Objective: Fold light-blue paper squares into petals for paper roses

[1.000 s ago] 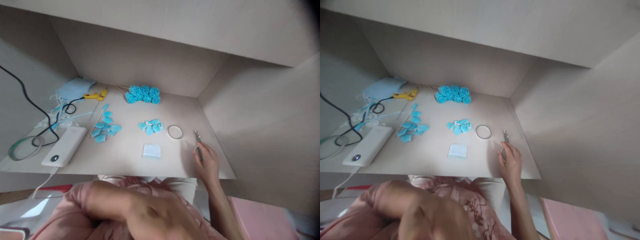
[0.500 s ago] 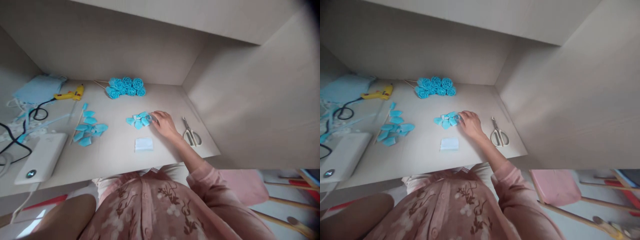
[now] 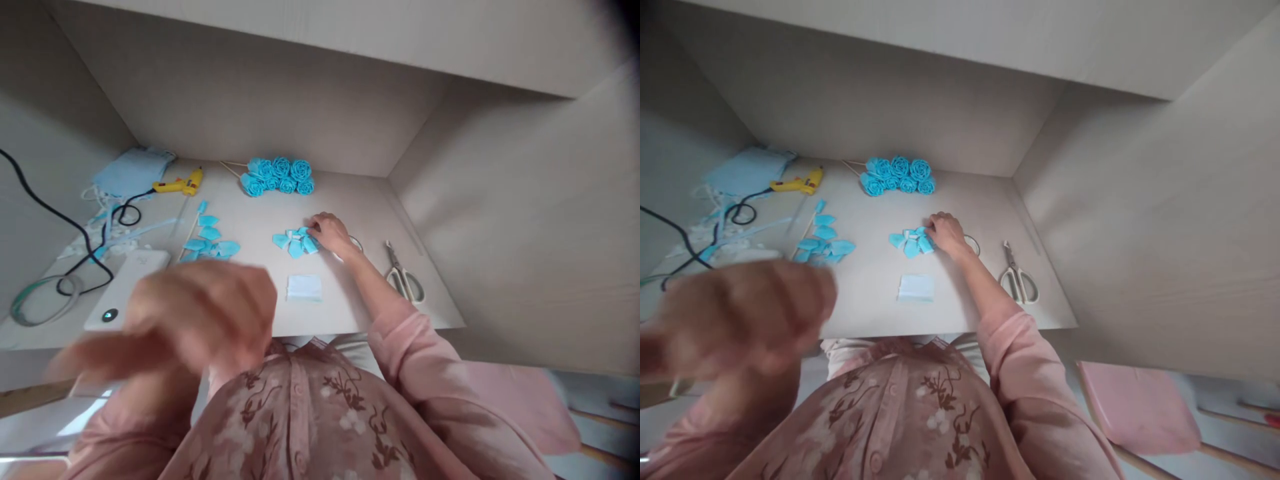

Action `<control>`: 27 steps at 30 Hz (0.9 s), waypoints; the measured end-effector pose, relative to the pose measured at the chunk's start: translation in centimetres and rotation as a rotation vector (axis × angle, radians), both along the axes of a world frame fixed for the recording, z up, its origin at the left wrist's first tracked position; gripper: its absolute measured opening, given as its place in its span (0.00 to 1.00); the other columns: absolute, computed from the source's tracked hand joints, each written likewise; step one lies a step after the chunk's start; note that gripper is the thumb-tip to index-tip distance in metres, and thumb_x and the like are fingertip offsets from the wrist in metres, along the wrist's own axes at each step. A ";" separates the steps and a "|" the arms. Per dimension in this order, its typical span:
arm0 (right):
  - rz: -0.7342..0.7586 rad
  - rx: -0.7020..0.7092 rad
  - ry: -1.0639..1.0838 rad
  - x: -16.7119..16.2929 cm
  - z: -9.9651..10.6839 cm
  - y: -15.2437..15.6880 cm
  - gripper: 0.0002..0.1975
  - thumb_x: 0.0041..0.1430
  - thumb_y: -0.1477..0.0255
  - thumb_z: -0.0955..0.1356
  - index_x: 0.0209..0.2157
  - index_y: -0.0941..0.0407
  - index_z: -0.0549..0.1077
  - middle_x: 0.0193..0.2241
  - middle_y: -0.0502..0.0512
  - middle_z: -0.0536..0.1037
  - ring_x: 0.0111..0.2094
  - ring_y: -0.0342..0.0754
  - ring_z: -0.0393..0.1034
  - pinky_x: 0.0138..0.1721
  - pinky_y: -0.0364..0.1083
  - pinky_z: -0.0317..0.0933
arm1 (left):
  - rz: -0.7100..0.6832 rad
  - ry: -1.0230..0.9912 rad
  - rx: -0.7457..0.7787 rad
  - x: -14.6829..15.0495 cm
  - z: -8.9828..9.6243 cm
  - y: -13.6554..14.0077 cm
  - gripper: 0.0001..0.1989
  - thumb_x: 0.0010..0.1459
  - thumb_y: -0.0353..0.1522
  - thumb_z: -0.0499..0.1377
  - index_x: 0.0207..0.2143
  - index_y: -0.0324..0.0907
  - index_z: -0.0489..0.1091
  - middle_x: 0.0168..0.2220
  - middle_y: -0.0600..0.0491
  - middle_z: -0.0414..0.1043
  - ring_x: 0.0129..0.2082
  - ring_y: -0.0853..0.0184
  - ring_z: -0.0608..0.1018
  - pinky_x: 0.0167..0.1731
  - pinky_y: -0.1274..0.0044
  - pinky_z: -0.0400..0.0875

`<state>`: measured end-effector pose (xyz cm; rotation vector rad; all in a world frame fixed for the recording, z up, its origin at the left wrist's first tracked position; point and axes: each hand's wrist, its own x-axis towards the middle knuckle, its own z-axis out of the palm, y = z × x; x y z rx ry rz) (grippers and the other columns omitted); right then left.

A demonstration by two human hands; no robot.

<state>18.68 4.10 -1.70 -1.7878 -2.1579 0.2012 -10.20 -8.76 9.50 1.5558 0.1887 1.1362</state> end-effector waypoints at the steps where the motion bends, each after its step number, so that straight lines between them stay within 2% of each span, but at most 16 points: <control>1: 0.000 0.006 0.053 0.0 0.0 -0.1 0.06 0.61 0.70 0.68 0.37 0.56 0.77 0.39 0.59 0.79 0.42 0.51 0.71 0.46 0.49 0.62 | 0.044 -0.102 0.029 1.4 0.2 1.7 0.28 0.58 0.59 0.47 0.25 0.57 0.79 0.15 0.54 0.70 0.18 0.63 0.73 0.24 0.68 0.72; 2: -0.004 0.013 0.127 0.1 0.1 -0.3 0.05 0.60 0.70 0.68 0.36 0.56 0.76 0.38 0.58 0.79 0.41 0.50 0.71 0.45 0.48 0.62 | 0.100 -0.109 0.006 2.7 0.1 3.4 0.26 0.62 0.54 0.49 0.27 0.53 0.80 0.18 0.53 0.72 0.21 0.64 0.74 0.28 0.68 0.73; 4: -0.019 0.016 0.313 0.1 0.2 -0.8 0.06 0.59 0.69 0.68 0.36 0.56 0.74 0.36 0.55 0.79 0.38 0.48 0.72 0.42 0.46 0.62 | 0.173 -0.026 -0.092 4.4 -0.9 6.6 0.24 0.64 0.49 0.52 0.29 0.45 0.80 0.26 0.50 0.77 0.28 0.65 0.77 0.34 0.70 0.73; 6: -0.034 0.000 0.464 0.0 0.2 -1.3 0.08 0.59 0.68 0.67 0.38 0.56 0.73 0.34 0.52 0.79 0.36 0.46 0.73 0.38 0.44 0.63 | 0.281 0.125 -0.209 5.6 -3.0 9.4 0.22 0.62 0.47 0.55 0.32 0.39 0.78 0.28 0.49 0.77 0.29 0.66 0.77 0.33 0.73 0.72; 8: -0.040 -0.019 0.531 -0.1 0.1 -1.8 0.12 0.59 0.67 0.66 0.44 0.55 0.72 0.32 0.51 0.80 0.33 0.46 0.73 0.36 0.44 0.64 | 0.338 0.330 -0.227 6.4 -5.3 11.6 0.20 0.61 0.46 0.57 0.36 0.37 0.77 0.30 0.48 0.77 0.27 0.69 0.76 0.31 0.76 0.70; 10: -0.035 -0.017 0.513 0.0 -0.3 -2.1 0.16 0.60 0.67 0.66 0.50 0.54 0.71 0.35 0.53 0.81 0.35 0.47 0.75 0.39 0.46 0.66 | 0.372 0.465 -0.181 7.0 -7.6 13.0 0.20 0.61 0.43 0.56 0.42 0.36 0.76 0.36 0.47 0.78 0.30 0.68 0.76 0.33 0.76 0.71; 13: 0.003 0.064 0.390 0.4 -0.8 -2.5 0.18 0.64 0.68 0.63 0.53 0.54 0.71 0.48 0.58 0.80 0.48 0.51 0.74 0.52 0.51 0.65 | 0.458 0.603 -0.051 7.5 -10.2 13.4 0.20 0.62 0.40 0.53 0.50 0.38 0.74 0.41 0.47 0.79 0.35 0.66 0.78 0.39 0.75 0.72; 15: 0.022 0.144 0.307 0.8 -0.8 -2.7 0.18 0.66 0.69 0.61 0.54 0.55 0.72 0.53 0.60 0.78 0.54 0.53 0.70 0.58 0.53 0.61 | 0.536 0.697 0.119 7.3 -11.3 13.3 0.19 0.62 0.38 0.53 0.49 0.40 0.75 0.44 0.47 0.79 0.42 0.63 0.79 0.45 0.73 0.71; 18: 0.024 0.201 0.254 1.0 -0.5 -3.1 0.18 0.66 0.71 0.61 0.54 0.55 0.73 0.52 0.59 0.78 0.54 0.54 0.69 0.58 0.54 0.61 | 0.583 0.792 0.295 6.7 -12.2 13.1 0.17 0.63 0.36 0.53 0.47 0.42 0.76 0.45 0.47 0.79 0.47 0.61 0.78 0.51 0.70 0.69; 22: 0.058 0.184 0.221 0.5 -0.1 -3.5 0.16 0.64 0.73 0.63 0.50 0.54 0.76 0.48 0.58 0.80 0.51 0.55 0.70 0.55 0.54 0.62 | 0.631 0.815 0.283 6.0 -12.7 13.6 0.17 0.61 0.32 0.52 0.47 0.42 0.77 0.43 0.48 0.79 0.43 0.63 0.78 0.48 0.72 0.71; 27: 0.087 0.172 0.227 -0.5 0.4 -4.0 0.15 0.65 0.72 0.62 0.49 0.56 0.76 0.43 0.59 0.81 0.46 0.54 0.72 0.51 0.53 0.60 | 0.635 0.870 0.267 5.8 -13.0 14.0 0.22 0.53 0.22 0.49 0.44 0.41 0.78 0.40 0.50 0.79 0.41 0.64 0.78 0.47 0.73 0.71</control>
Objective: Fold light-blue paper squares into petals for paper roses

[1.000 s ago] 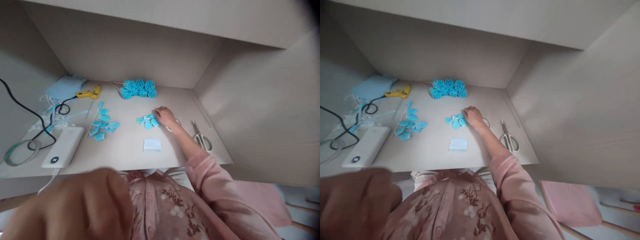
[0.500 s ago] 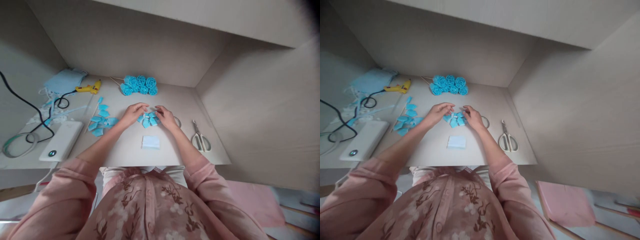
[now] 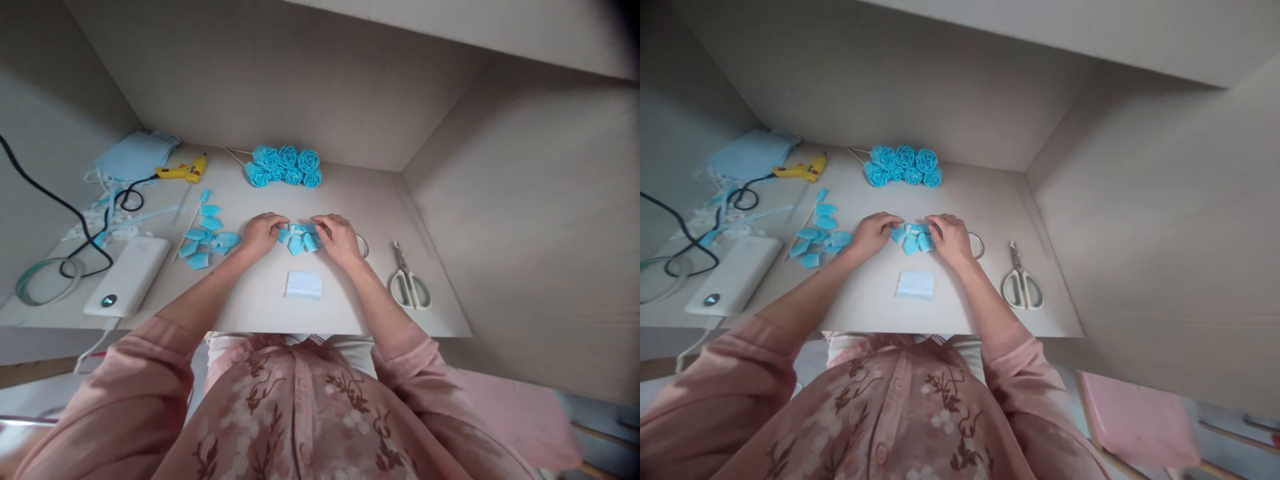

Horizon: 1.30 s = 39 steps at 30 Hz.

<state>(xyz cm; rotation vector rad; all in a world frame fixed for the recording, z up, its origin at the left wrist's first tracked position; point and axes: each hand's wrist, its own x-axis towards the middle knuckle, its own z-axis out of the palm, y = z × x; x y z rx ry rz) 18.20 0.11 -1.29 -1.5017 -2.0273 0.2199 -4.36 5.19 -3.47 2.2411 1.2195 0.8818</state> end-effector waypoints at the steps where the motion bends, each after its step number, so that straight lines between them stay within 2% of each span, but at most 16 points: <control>1: 0.011 -0.002 -0.007 -0.1 0.1 -0.1 0.15 0.66 0.71 0.62 0.49 0.55 0.76 0.42 0.59 0.81 0.46 0.54 0.72 0.51 0.53 0.60 | -0.012 0.009 0.001 0.0 0.0 0.0 0.22 0.52 0.22 0.49 0.43 0.41 0.78 0.40 0.49 0.79 0.42 0.64 0.78 0.47 0.73 0.71; 6: 0.093 -0.037 -0.149 -0.5 0.2 -0.6 0.14 0.66 0.67 0.64 0.49 0.53 0.78 0.44 0.57 0.80 0.47 0.55 0.70 0.52 0.55 0.56 | -0.059 0.058 0.012 0.2 0.2 -0.4 0.22 0.51 0.22 0.50 0.41 0.43 0.79 0.41 0.51 0.80 0.43 0.63 0.78 0.49 0.71 0.70; 9: 0.084 -0.037 -0.194 -0.4 0.1 -0.6 0.15 0.66 0.67 0.64 0.48 0.53 0.78 0.47 0.58 0.79 0.50 0.57 0.68 0.51 0.55 0.54 | -0.073 0.055 0.013 0.4 0.4 -0.7 0.21 0.52 0.22 0.50 0.39 0.42 0.79 0.39 0.51 0.80 0.42 0.63 0.78 0.48 0.72 0.71; 12: 0.043 0.008 -0.151 -0.3 0.2 -0.5 0.15 0.67 0.67 0.62 0.48 0.54 0.78 0.47 0.59 0.78 0.51 0.56 0.68 0.50 0.53 0.55 | -0.086 0.016 0.063 0.6 0.5 -0.8 0.18 0.55 0.24 0.50 0.38 0.41 0.80 0.38 0.49 0.81 0.40 0.63 0.78 0.46 0.71 0.71; 15: 0.012 0.050 -0.082 -0.3 0.4 -0.5 0.15 0.68 0.67 0.61 0.45 0.54 0.77 0.42 0.57 0.80 0.45 0.53 0.71 0.48 0.51 0.55 | -0.110 -0.009 0.133 0.8 0.3 -0.8 0.16 0.56 0.25 0.52 0.37 0.41 0.80 0.36 0.49 0.81 0.39 0.62 0.78 0.44 0.71 0.71; 19: 0.024 0.015 -0.098 -0.4 0.8 -0.6 0.14 0.66 0.62 0.64 0.34 0.55 0.76 0.30 0.52 0.80 0.33 0.49 0.71 0.46 0.50 0.53 | -0.183 0.009 0.221 1.0 -0.1 -0.8 0.10 0.59 0.30 0.57 0.37 0.42 0.80 0.37 0.48 0.80 0.39 0.62 0.77 0.44 0.70 0.70; 21: 0.039 -0.013 -0.120 -0.4 1.0 -0.7 0.12 0.65 0.62 0.65 0.36 0.55 0.76 0.30 0.52 0.79 0.33 0.48 0.70 0.46 0.50 0.53 | -0.223 0.019 0.255 1.1 -0.2 -0.8 0.08 0.59 0.33 0.60 0.36 0.43 0.80 0.39 0.48 0.80 0.40 0.62 0.77 0.44 0.69 0.70; 24: 0.065 -0.049 -0.177 -0.1 1.0 -0.6 0.12 0.65 0.70 0.64 0.45 0.54 0.76 0.36 0.54 0.81 0.39 0.50 0.71 0.46 0.51 0.52 | -0.279 0.042 0.282 1.2 -0.3 -0.9 0.06 0.58 0.33 0.62 0.35 0.44 0.80 0.41 0.49 0.79 0.43 0.61 0.76 0.46 0.68 0.68; 28: 0.115 -0.099 -0.226 0.2 0.5 -0.3 0.15 0.62 0.76 0.63 0.46 0.53 0.77 0.43 0.56 0.80 0.46 0.53 0.71 0.49 0.52 0.51 | -0.326 0.068 0.298 1.3 -0.2 -1.2 0.06 0.59 0.32 0.62 0.34 0.46 0.80 0.42 0.50 0.79 0.44 0.61 0.76 0.48 0.67 0.67; 35: 0.135 -0.125 -0.104 0.5 0.1 0.3 0.07 0.62 0.73 0.65 0.35 0.54 0.77 0.35 0.55 0.78 0.40 0.51 0.69 0.47 0.51 0.55 | -0.317 0.076 0.292 1.3 -0.2 -1.4 0.09 0.60 0.32 0.59 0.36 0.47 0.80 0.43 0.50 0.77 0.46 0.61 0.75 0.48 0.67 0.66; 39: 0.178 -0.122 0.135 0.5 0.2 0.4 0.07 0.63 0.71 0.64 0.34 0.55 0.73 0.35 0.54 0.76 0.39 0.49 0.68 0.45 0.49 0.59 | -0.267 0.064 0.287 1.2 -0.1 -1.3 0.10 0.61 0.32 0.58 0.36 0.45 0.80 0.43 0.48 0.77 0.45 0.60 0.75 0.48 0.66 0.66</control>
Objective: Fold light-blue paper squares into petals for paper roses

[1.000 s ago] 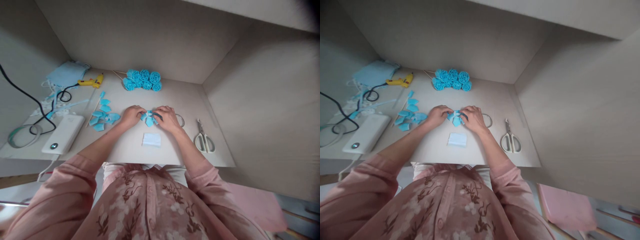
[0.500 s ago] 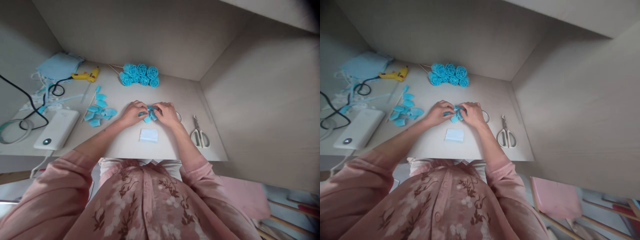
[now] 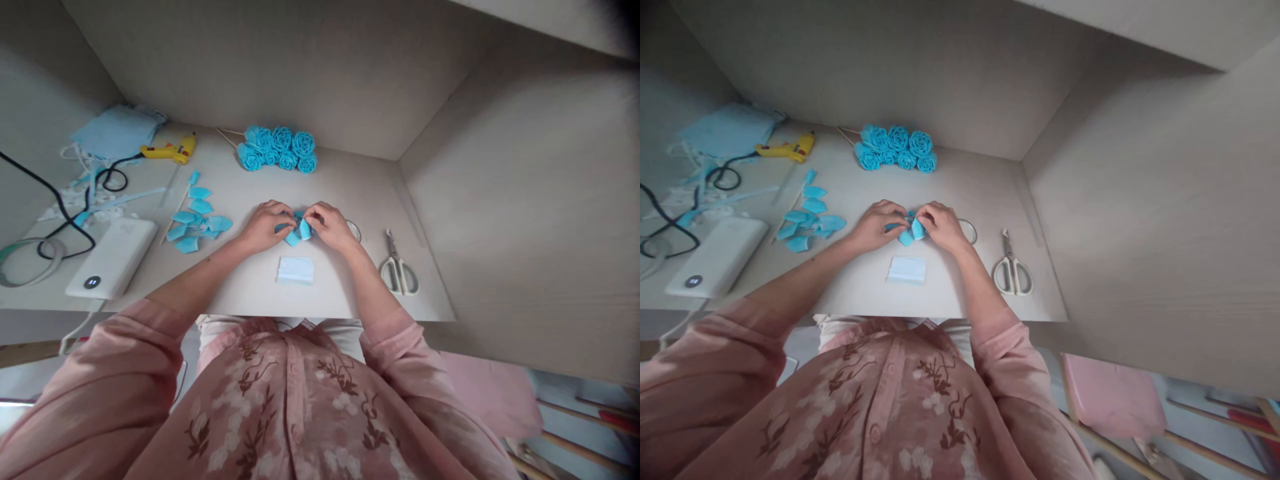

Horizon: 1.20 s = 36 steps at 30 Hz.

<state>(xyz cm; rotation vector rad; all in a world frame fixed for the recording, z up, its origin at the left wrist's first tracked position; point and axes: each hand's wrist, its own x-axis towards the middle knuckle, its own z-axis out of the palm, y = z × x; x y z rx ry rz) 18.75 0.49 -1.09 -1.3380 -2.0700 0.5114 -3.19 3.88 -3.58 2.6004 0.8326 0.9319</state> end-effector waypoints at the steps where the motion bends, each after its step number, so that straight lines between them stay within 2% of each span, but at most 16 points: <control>1: 0.012 -0.007 0.079 0.0 0.0 0.0 0.07 0.63 0.70 0.64 0.34 0.54 0.73 0.36 0.54 0.76 0.39 0.48 0.68 0.44 0.48 0.59 | 0.015 -0.007 -0.001 0.0 0.0 0.0 0.10 0.61 0.33 0.57 0.36 0.44 0.80 0.43 0.48 0.77 0.45 0.59 0.75 0.48 0.66 0.66; 6: -0.003 -0.083 0.373 -0.2 -0.1 -0.1 0.09 0.63 0.64 0.63 0.34 0.54 0.69 0.32 0.50 0.74 0.35 0.45 0.68 0.40 0.45 0.61 | 0.038 -0.038 0.000 0.0 -0.3 0.2 0.12 0.62 0.36 0.57 0.35 0.43 0.80 0.43 0.47 0.77 0.45 0.59 0.75 0.47 0.66 0.67; 11: -0.098 -0.025 0.514 0.2 -0.5 0.4 0.10 0.62 0.63 0.64 0.36 0.54 0.71 0.32 0.50 0.76 0.34 0.45 0.70 0.39 0.45 0.62 | 0.066 -0.076 -0.008 0.0 -0.4 0.5 0.12 0.62 0.36 0.56 0.33 0.42 0.79 0.41 0.47 0.78 0.43 0.60 0.75 0.46 0.67 0.67; 13: -0.130 -0.012 0.487 0.5 -0.7 0.5 0.11 0.63 0.62 0.64 0.37 0.54 0.72 0.33 0.51 0.77 0.35 0.46 0.70 0.39 0.45 0.63 | 0.091 -0.095 -0.019 -0.1 -0.1 0.5 0.13 0.63 0.35 0.56 0.33 0.42 0.79 0.39 0.47 0.78 0.41 0.61 0.76 0.45 0.68 0.67; 16: -0.151 -0.006 0.285 0.7 -1.0 0.7 0.12 0.64 0.63 0.63 0.36 0.54 0.75 0.33 0.53 0.78 0.36 0.48 0.71 0.41 0.47 0.63 | 0.136 -0.099 -0.064 -0.3 0.6 0.4 0.13 0.63 0.34 0.54 0.33 0.41 0.78 0.35 0.48 0.78 0.37 0.63 0.76 0.42 0.71 0.67; 18: -0.166 0.052 0.138 0.8 -1.3 0.7 0.12 0.64 0.64 0.63 0.34 0.54 0.75 0.36 0.55 0.80 0.40 0.50 0.71 0.46 0.50 0.62 | 0.176 -0.077 -0.109 -0.5 1.1 0.3 0.13 0.63 0.34 0.54 0.31 0.41 0.77 0.32 0.50 0.78 0.34 0.65 0.75 0.38 0.73 0.67; 20: -0.195 0.133 0.086 0.8 -1.5 0.8 0.12 0.65 0.65 0.63 0.35 0.54 0.76 0.40 0.57 0.80 0.45 0.52 0.71 0.51 0.51 0.61 | 0.210 -0.039 -0.135 -0.6 1.3 0.1 0.16 0.63 0.35 0.53 0.27 0.41 0.74 0.29 0.50 0.76 0.31 0.65 0.74 0.34 0.74 0.65; 23: -0.244 0.175 0.116 0.8 -1.5 0.8 0.13 0.66 0.66 0.61 0.39 0.54 0.77 0.42 0.58 0.80 0.46 0.51 0.71 0.51 0.51 0.62 | 0.212 0.008 -0.127 -0.7 1.2 0.1 0.19 0.65 0.37 0.51 0.23 0.41 0.71 0.27 0.50 0.74 0.30 0.65 0.73 0.32 0.74 0.64; 30: -0.311 0.155 0.167 0.6 -1.6 0.8 0.14 0.66 0.65 0.61 0.39 0.53 0.77 0.41 0.57 0.81 0.46 0.50 0.72 0.47 0.50 0.64 | 0.116 0.005 -0.121 -0.4 0.3 0.3 0.18 0.66 0.38 0.50 0.30 0.42 0.76 0.30 0.51 0.77 0.32 0.64 0.75 0.33 0.74 0.65; 36: -0.339 0.125 0.195 0.8 -2.1 1.0 0.15 0.65 0.64 0.61 0.39 0.54 0.78 0.40 0.57 0.82 0.43 0.50 0.74 0.45 0.49 0.65 | 0.108 -0.036 -0.189 -0.2 0.2 0.2 0.18 0.65 0.40 0.52 0.30 0.42 0.77 0.29 0.52 0.77 0.29 0.66 0.75 0.30 0.75 0.64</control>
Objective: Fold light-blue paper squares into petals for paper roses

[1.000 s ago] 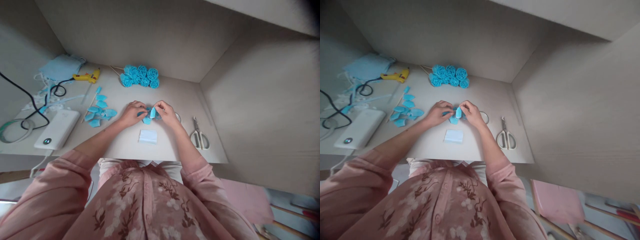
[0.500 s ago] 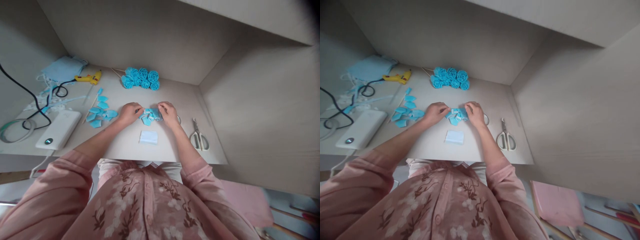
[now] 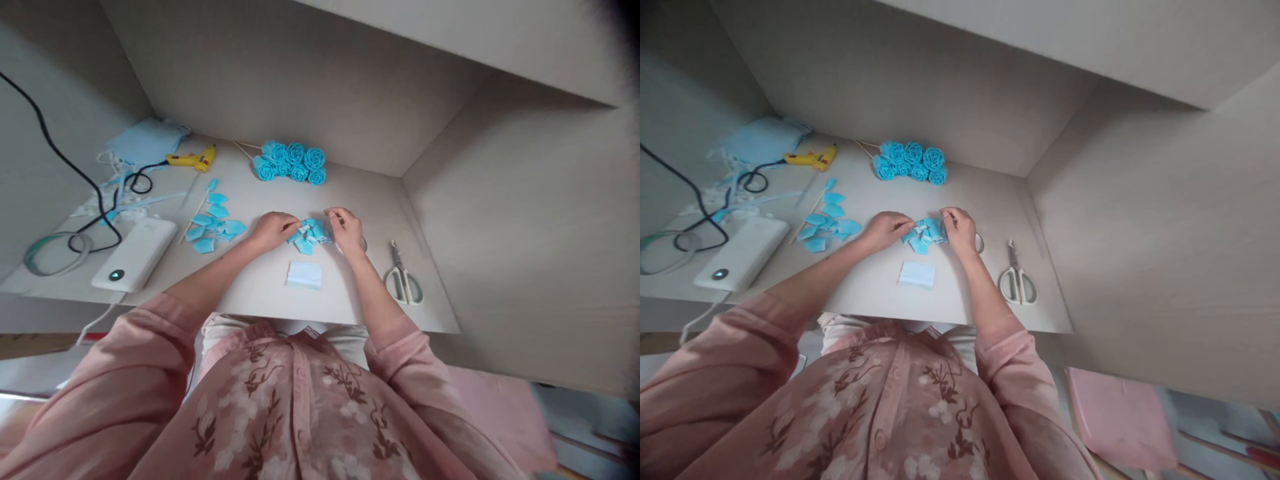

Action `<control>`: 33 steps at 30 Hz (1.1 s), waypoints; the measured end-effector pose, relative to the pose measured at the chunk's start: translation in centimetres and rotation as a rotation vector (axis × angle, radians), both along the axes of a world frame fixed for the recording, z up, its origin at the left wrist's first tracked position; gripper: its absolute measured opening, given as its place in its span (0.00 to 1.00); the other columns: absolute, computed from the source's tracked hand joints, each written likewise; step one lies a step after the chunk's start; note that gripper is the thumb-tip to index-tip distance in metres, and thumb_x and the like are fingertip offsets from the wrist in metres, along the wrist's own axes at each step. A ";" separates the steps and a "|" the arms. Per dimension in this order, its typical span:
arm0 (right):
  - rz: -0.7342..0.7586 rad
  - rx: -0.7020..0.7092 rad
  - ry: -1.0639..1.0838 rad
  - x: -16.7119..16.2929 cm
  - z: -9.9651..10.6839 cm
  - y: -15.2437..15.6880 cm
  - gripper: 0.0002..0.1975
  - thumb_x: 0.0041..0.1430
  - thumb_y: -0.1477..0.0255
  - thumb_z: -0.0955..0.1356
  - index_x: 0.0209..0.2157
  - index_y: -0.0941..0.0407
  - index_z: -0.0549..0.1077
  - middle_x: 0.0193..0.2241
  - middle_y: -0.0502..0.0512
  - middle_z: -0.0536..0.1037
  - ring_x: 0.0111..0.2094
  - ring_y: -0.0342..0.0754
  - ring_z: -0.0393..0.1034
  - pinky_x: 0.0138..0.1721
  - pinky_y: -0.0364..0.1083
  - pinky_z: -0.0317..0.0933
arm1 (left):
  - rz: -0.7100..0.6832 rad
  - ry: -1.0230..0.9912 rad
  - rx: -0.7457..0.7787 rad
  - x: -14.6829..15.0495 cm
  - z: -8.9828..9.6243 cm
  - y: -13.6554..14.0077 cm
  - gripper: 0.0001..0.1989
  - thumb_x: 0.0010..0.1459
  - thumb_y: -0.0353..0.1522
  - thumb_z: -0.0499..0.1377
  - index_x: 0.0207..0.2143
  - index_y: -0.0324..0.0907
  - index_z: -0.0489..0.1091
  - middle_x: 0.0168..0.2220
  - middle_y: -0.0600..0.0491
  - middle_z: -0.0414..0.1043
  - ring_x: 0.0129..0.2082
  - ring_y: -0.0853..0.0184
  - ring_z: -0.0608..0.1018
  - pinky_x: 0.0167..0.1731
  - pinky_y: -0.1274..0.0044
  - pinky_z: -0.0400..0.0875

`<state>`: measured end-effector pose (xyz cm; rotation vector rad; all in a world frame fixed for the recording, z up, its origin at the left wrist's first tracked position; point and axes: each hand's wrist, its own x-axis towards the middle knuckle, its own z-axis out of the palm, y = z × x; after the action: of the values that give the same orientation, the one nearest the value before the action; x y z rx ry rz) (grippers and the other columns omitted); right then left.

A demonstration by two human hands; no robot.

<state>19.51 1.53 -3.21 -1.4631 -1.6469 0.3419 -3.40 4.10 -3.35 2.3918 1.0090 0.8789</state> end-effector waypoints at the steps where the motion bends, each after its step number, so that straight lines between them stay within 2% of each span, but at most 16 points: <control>1: -0.002 -0.002 0.010 0.0 -0.1 0.0 0.15 0.65 0.64 0.61 0.39 0.54 0.78 0.40 0.57 0.82 0.43 0.50 0.74 0.45 0.49 0.65 | 0.002 -0.011 0.001 0.0 0.0 0.1 0.18 0.65 0.39 0.52 0.30 0.42 0.77 0.29 0.52 0.77 0.29 0.66 0.75 0.30 0.75 0.64; 5: 0.002 -0.007 0.046 0.1 -0.2 0.0 0.16 0.64 0.63 0.61 0.39 0.55 0.78 0.40 0.58 0.82 0.43 0.51 0.74 0.43 0.49 0.65 | 0.020 -0.063 0.018 -0.1 -0.1 0.3 0.16 0.64 0.37 0.53 0.31 0.41 0.77 0.31 0.51 0.78 0.31 0.66 0.76 0.32 0.75 0.65; 14: 0.002 0.016 0.066 0.0 0.2 -0.3 0.20 0.66 0.58 0.60 0.38 0.55 0.78 0.39 0.59 0.83 0.43 0.53 0.76 0.47 0.52 0.66 | 0.030 -0.104 0.020 0.1 -0.1 0.3 0.13 0.62 0.35 0.54 0.33 0.42 0.78 0.34 0.49 0.80 0.35 0.64 0.78 0.37 0.74 0.69; 19: 0.036 -0.015 0.100 -0.1 0.1 -0.3 0.23 0.67 0.54 0.59 0.46 0.53 0.76 0.44 0.58 0.82 0.48 0.52 0.76 0.52 0.52 0.66 | 0.080 -0.157 0.021 0.0 -0.4 0.6 0.15 0.62 0.33 0.54 0.46 0.42 0.77 0.40 0.48 0.80 0.38 0.65 0.79 0.42 0.73 0.72; 22: 0.038 -0.049 0.023 -0.1 -0.1 -0.2 0.25 0.67 0.54 0.58 0.53 0.53 0.74 0.50 0.58 0.80 0.53 0.52 0.74 0.56 0.53 0.64 | 0.076 -0.171 0.004 -0.2 -0.7 0.8 0.19 0.62 0.31 0.53 0.53 0.42 0.74 0.47 0.47 0.79 0.46 0.63 0.79 0.50 0.71 0.72; 25: 0.031 -0.079 -0.055 -0.2 -0.2 -0.1 0.25 0.68 0.55 0.56 0.55 0.53 0.72 0.53 0.59 0.78 0.54 0.52 0.73 0.58 0.53 0.63 | 0.037 -0.113 -0.023 -0.3 -0.9 0.9 0.22 0.63 0.33 0.52 0.59 0.41 0.69 0.56 0.45 0.74 0.56 0.61 0.76 0.57 0.68 0.68; 28: 0.061 -0.103 -0.047 -0.3 -0.4 -0.1 0.26 0.68 0.54 0.56 0.56 0.53 0.71 0.49 0.59 0.80 0.50 0.52 0.76 0.55 0.52 0.66 | -0.036 -0.015 -0.051 -0.3 -1.1 0.8 0.24 0.64 0.35 0.51 0.61 0.41 0.67 0.59 0.44 0.72 0.58 0.59 0.74 0.59 0.66 0.66; 31: 0.088 -0.092 0.033 -0.2 -0.4 -0.2 0.27 0.68 0.53 0.56 0.58 0.53 0.69 0.44 0.57 0.82 0.42 0.50 0.78 0.50 0.50 0.69 | -0.082 0.012 -0.057 -0.2 -1.2 0.8 0.24 0.65 0.37 0.50 0.61 0.40 0.66 0.55 0.44 0.75 0.54 0.60 0.77 0.57 0.67 0.68; 33: 0.068 -0.050 0.081 -0.1 -0.3 -0.1 0.27 0.68 0.52 0.56 0.58 0.53 0.69 0.43 0.57 0.82 0.40 0.49 0.78 0.49 0.50 0.69 | -0.073 -0.025 -0.072 -0.2 -1.3 0.9 0.24 0.65 0.37 0.50 0.61 0.40 0.67 0.52 0.46 0.77 0.52 0.61 0.78 0.55 0.69 0.69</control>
<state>19.43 1.46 -3.54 -1.4140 -1.6362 0.4778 -3.56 5.00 -4.66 2.3361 0.9226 0.8302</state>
